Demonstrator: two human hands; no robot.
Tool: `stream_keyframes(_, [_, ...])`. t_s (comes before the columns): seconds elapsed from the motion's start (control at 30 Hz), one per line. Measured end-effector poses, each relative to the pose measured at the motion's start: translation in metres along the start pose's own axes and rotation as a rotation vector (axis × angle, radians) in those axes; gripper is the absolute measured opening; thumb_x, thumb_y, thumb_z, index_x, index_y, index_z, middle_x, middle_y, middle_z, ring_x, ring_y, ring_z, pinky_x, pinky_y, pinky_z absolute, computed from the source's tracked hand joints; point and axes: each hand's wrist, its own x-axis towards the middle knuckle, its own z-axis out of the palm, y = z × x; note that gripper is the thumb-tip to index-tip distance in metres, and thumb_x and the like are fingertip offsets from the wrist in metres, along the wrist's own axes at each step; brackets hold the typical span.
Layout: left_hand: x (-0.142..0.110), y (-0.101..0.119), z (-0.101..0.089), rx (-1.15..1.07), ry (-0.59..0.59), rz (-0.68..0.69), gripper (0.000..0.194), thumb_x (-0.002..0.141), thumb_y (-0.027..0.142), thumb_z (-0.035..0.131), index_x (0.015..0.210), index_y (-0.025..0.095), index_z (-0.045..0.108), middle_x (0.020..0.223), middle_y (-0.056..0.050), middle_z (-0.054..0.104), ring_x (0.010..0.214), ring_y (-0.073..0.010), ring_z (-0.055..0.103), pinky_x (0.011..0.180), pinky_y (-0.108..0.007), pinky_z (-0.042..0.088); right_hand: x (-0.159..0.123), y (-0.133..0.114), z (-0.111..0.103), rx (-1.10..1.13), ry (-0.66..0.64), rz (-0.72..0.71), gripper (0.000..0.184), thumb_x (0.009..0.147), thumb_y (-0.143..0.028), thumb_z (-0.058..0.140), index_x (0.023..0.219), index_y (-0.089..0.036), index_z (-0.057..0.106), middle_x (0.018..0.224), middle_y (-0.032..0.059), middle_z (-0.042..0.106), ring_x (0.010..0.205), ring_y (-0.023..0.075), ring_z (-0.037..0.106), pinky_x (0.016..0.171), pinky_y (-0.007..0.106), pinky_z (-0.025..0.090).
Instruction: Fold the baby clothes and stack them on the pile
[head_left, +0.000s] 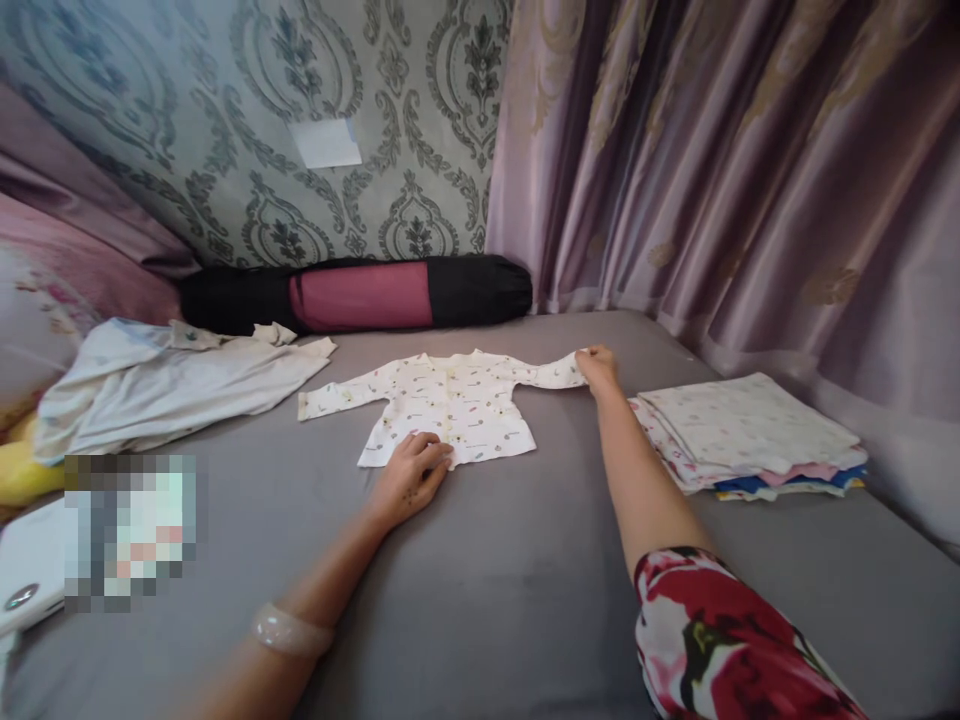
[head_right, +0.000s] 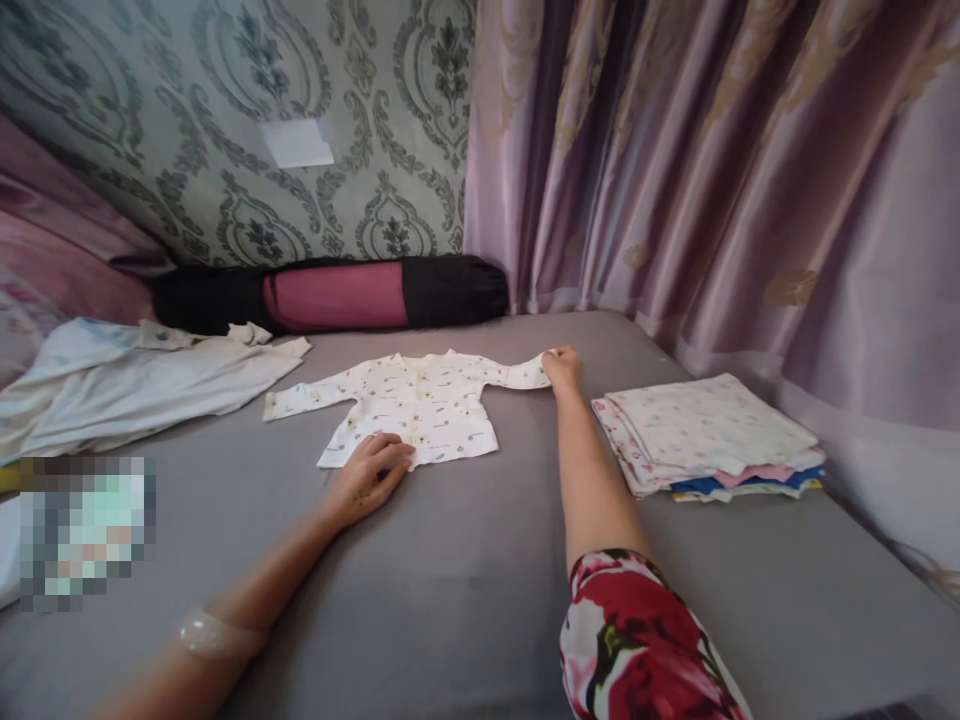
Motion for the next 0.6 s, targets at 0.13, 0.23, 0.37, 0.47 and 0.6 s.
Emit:
stream_keyframes(0.13, [0.005, 0.003, -0.005, -0.047, -0.016, -0.057, 0.029, 0.096, 0.036, 0.043, 0.104, 0.021, 0.067, 0.101, -0.009, 0.065, 0.095, -0.0211, 0.059, 0.087, -0.038, 0.049, -0.006, -0.02, 0.01, 0.274, 0.153, -0.02, 0.038, 0.08, -0.034, 0.05, 0.106, -0.015, 0.07, 0.097, 0.0105, 0.073, 0.086, 0.0223, 0.067, 0.07, 0.027, 0.05])
stream_keyframes(0.23, [0.02, 0.001, -0.01, -0.07, -0.059, -0.177, 0.032, 0.097, 0.04, 0.041, 0.109, 0.022, 0.065, 0.092, -0.006, 0.068, 0.081, -0.0186, 0.063, 0.075, -0.032, 0.051, -0.008, -0.034, 0.011, 0.39, 0.18, -0.056, 0.037, 0.077, -0.034, 0.052, 0.1, -0.014, 0.073, 0.091, 0.0101, 0.074, 0.082, 0.023, 0.066, 0.07, 0.029, 0.051])
stream_keyframes(0.37, [0.06, -0.009, -0.004, -0.008, -0.085, -0.164, 0.031, 0.095, 0.034, 0.039, 0.105, 0.023, 0.066, 0.094, -0.005, 0.07, 0.077, -0.0179, 0.064, 0.071, -0.03, 0.05, -0.005, -0.041, 0.0, 0.457, 0.075, -0.103, 0.032, 0.075, -0.028, 0.052, 0.092, -0.013, 0.073, 0.083, 0.0085, 0.073, 0.077, 0.0212, 0.065, 0.065, 0.027, 0.05])
stream_keyframes(0.47, [0.099, -0.019, 0.014, -0.011, -0.088, -0.085, 0.03, 0.094, 0.028, 0.04, 0.104, 0.02, 0.066, 0.097, -0.008, 0.07, 0.087, -0.0205, 0.064, 0.081, -0.033, 0.051, 0.0, -0.037, -0.009, 0.512, -0.009, -0.14, 0.034, 0.075, -0.025, 0.049, 0.097, -0.011, 0.072, 0.085, 0.0079, 0.073, 0.075, 0.0195, 0.065, 0.063, 0.026, 0.05])
stream_keyframes(0.6, [0.149, -0.029, 0.048, -0.03, -0.104, -0.042, 0.031, 0.09, 0.017, 0.042, 0.11, 0.016, 0.065, 0.111, -0.011, 0.069, 0.107, -0.023, 0.061, 0.098, -0.038, 0.047, 0.006, -0.021, -0.013, 0.477, -0.035, -0.271, 0.038, 0.077, -0.028, 0.047, 0.103, -0.011, 0.07, 0.09, 0.0082, 0.072, 0.08, 0.0192, 0.065, 0.07, 0.028, 0.05])
